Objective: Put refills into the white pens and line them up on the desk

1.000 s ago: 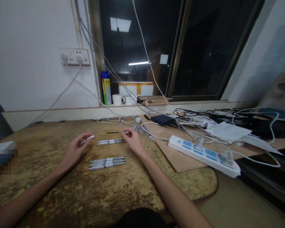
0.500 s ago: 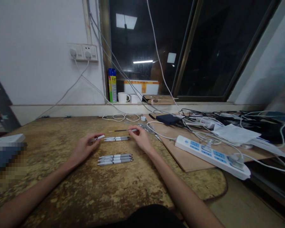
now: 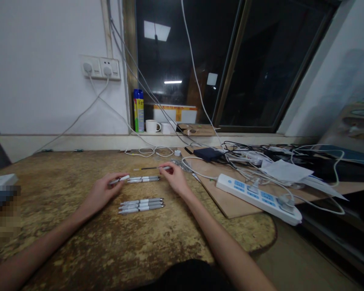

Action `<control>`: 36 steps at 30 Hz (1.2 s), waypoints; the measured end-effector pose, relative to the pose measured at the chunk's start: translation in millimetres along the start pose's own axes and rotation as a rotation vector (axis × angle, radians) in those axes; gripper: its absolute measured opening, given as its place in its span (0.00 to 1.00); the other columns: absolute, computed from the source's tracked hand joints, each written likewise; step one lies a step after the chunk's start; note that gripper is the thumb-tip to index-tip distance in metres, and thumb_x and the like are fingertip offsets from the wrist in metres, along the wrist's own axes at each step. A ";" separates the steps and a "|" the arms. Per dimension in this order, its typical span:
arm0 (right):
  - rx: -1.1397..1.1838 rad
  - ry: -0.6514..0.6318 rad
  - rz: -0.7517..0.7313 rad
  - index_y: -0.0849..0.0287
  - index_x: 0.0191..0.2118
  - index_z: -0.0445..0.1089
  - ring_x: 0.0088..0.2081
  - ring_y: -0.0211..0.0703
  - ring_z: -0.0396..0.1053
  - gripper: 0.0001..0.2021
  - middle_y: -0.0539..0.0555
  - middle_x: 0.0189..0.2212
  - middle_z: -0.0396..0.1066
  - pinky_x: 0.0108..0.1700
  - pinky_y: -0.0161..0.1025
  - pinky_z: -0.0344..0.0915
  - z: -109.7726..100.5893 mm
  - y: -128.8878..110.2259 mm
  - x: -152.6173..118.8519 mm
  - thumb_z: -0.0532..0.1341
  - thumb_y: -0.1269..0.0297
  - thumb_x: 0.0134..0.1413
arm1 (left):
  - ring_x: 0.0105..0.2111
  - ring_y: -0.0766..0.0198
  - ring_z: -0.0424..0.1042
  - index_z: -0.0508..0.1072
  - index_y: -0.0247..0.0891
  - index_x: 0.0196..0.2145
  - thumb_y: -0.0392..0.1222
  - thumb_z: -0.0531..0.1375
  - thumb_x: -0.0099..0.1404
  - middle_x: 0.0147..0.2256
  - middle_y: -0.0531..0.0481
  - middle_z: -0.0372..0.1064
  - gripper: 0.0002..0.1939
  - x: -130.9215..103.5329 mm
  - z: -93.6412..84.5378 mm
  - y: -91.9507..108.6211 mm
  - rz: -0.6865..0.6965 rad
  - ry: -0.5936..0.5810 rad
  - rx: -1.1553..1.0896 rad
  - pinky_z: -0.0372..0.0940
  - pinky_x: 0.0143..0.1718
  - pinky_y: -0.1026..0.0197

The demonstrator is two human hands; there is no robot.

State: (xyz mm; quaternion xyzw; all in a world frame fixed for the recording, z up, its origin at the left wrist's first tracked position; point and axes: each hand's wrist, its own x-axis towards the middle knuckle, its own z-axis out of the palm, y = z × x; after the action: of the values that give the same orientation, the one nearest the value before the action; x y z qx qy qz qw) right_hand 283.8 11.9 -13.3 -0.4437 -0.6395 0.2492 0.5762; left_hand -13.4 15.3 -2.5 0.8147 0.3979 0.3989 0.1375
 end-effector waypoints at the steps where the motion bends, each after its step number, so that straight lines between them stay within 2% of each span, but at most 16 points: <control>1: 0.001 0.001 0.002 0.59 0.42 0.76 0.37 0.45 0.75 0.16 0.55 0.35 0.78 0.42 0.40 0.70 -0.3 0.0 0.1 0.65 0.52 0.55 | 0.47 0.51 0.76 0.78 0.43 0.51 0.46 0.57 0.69 0.48 0.44 0.78 0.17 -0.2 0.0 -0.3 0.002 -0.004 -0.004 0.69 0.51 0.48; 13: 0.001 -0.004 0.013 0.59 0.42 0.76 0.36 0.45 0.75 0.16 0.54 0.34 0.78 0.42 0.41 0.70 -0.4 0.0 0.4 0.65 0.51 0.55 | 0.46 0.51 0.77 0.78 0.43 0.51 0.47 0.57 0.68 0.49 0.44 0.78 0.18 -0.1 0.9 -2.0 -0.011 0.026 0.011 0.69 0.50 0.48; 21: 0.030 -0.024 0.012 0.58 0.42 0.76 0.36 0.45 0.75 0.16 0.53 0.33 0.78 0.43 0.41 0.71 1.0 1.8 -0.3 0.65 0.51 0.55 | 0.48 0.52 0.76 0.77 0.42 0.51 0.47 0.58 0.68 0.49 0.44 0.78 0.17 0.3 -3.2 -1.3 -0.041 0.059 -0.061 0.72 0.48 0.51; 30: 0.031 -0.021 0.020 0.59 0.41 0.76 0.36 0.45 0.76 0.16 0.54 0.34 0.78 0.42 0.41 0.71 3.3 0.3 -1.2 0.66 0.51 0.54 | 0.48 0.52 0.77 0.78 0.42 0.50 0.48 0.58 0.69 0.49 0.45 0.78 0.16 -1.8 -1.9 -2.2 -0.030 0.027 -0.080 0.71 0.51 0.50; 36: 0.013 -0.005 0.014 0.59 0.41 0.77 0.36 0.45 0.76 0.16 0.54 0.33 0.78 0.42 0.42 0.71 2.8 -0.1 -2.2 0.65 0.51 0.55 | 0.48 0.52 0.76 0.78 0.43 0.49 0.47 0.58 0.69 0.48 0.47 0.79 0.15 -1.8 -3.3 4.3 -0.025 0.007 -0.066 0.69 0.51 0.50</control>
State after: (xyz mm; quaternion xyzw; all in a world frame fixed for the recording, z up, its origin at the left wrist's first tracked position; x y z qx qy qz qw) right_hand 280.9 10.5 -14.9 -0.4438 -0.6361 0.2586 0.5758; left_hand -14.3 10.8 1.0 0.8033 0.3952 0.4127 0.1677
